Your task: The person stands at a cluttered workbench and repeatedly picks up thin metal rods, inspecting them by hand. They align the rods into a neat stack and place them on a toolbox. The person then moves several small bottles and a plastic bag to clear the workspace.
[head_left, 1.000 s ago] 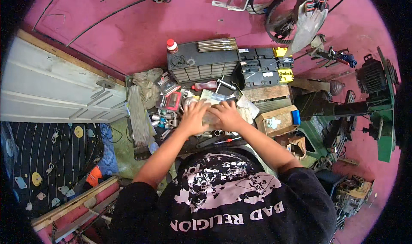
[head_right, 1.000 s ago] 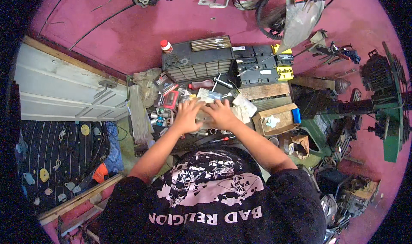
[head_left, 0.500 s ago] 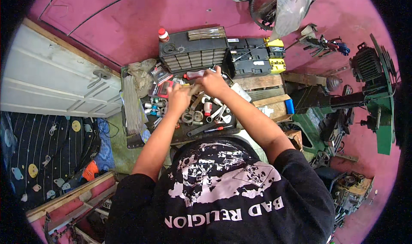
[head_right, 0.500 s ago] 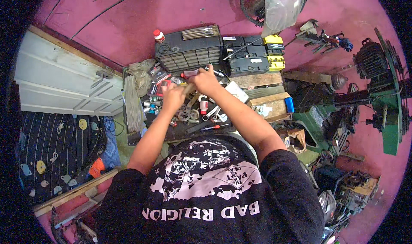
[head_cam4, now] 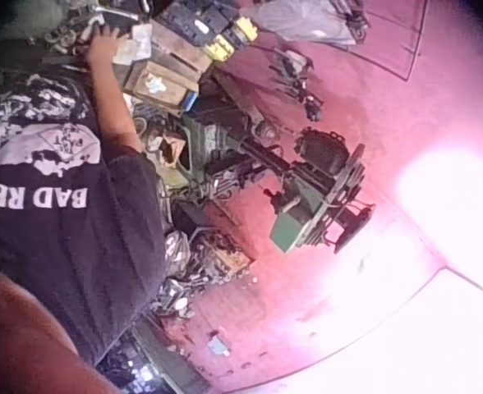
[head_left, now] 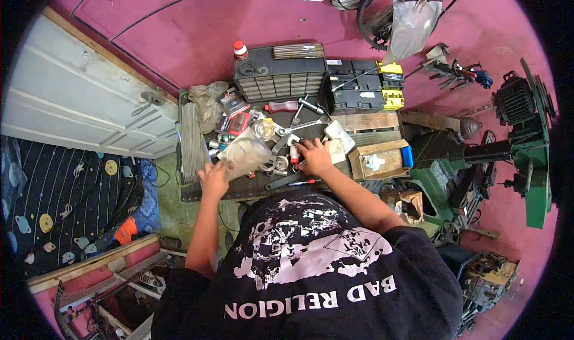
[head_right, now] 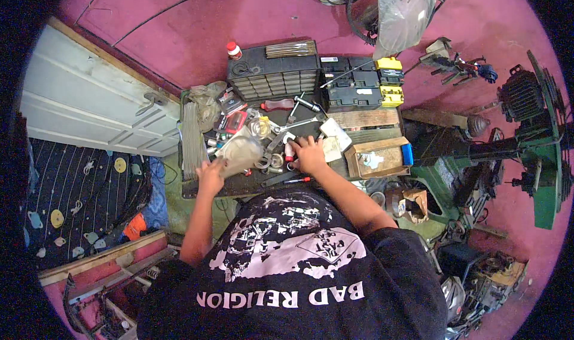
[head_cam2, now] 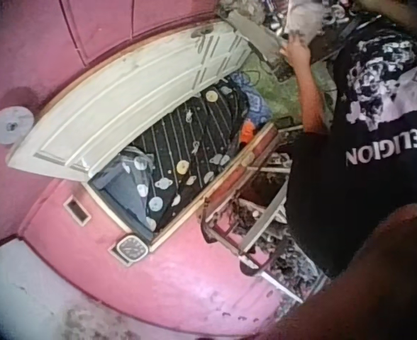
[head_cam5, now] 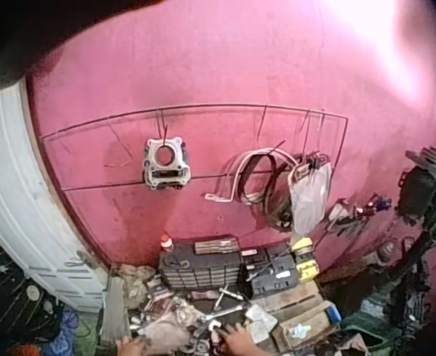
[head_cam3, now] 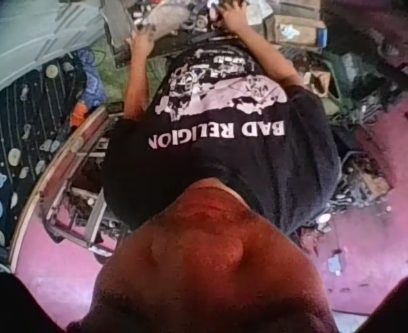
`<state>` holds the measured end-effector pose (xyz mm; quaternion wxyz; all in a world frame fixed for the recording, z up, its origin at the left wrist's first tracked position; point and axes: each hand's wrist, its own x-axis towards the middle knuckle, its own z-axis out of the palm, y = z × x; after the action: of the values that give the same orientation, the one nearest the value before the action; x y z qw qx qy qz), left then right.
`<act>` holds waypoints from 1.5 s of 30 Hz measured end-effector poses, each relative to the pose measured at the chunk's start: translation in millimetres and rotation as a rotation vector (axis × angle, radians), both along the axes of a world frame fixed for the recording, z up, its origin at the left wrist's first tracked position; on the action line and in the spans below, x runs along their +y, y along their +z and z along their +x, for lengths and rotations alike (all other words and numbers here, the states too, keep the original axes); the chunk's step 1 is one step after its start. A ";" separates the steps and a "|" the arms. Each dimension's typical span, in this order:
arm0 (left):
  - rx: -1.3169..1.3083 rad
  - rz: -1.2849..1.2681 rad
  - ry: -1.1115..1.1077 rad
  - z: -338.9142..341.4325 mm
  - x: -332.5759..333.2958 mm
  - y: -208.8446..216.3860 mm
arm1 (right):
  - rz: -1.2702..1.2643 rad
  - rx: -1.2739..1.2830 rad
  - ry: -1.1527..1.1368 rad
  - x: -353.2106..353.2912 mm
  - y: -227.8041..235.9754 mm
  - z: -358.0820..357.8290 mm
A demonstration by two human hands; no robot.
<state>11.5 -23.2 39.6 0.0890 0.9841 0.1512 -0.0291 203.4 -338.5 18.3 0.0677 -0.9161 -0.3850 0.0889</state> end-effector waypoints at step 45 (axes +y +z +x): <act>-0.769 -0.236 0.184 326.7 -13.1 106.0 | 0.684 0.425 -0.397 216.9 150.3 225.4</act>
<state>338.2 -36.3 145.6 0.2533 0.8887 0.1898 0.3316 428.8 -121.6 168.5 0.4600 -0.8586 -0.1863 0.1282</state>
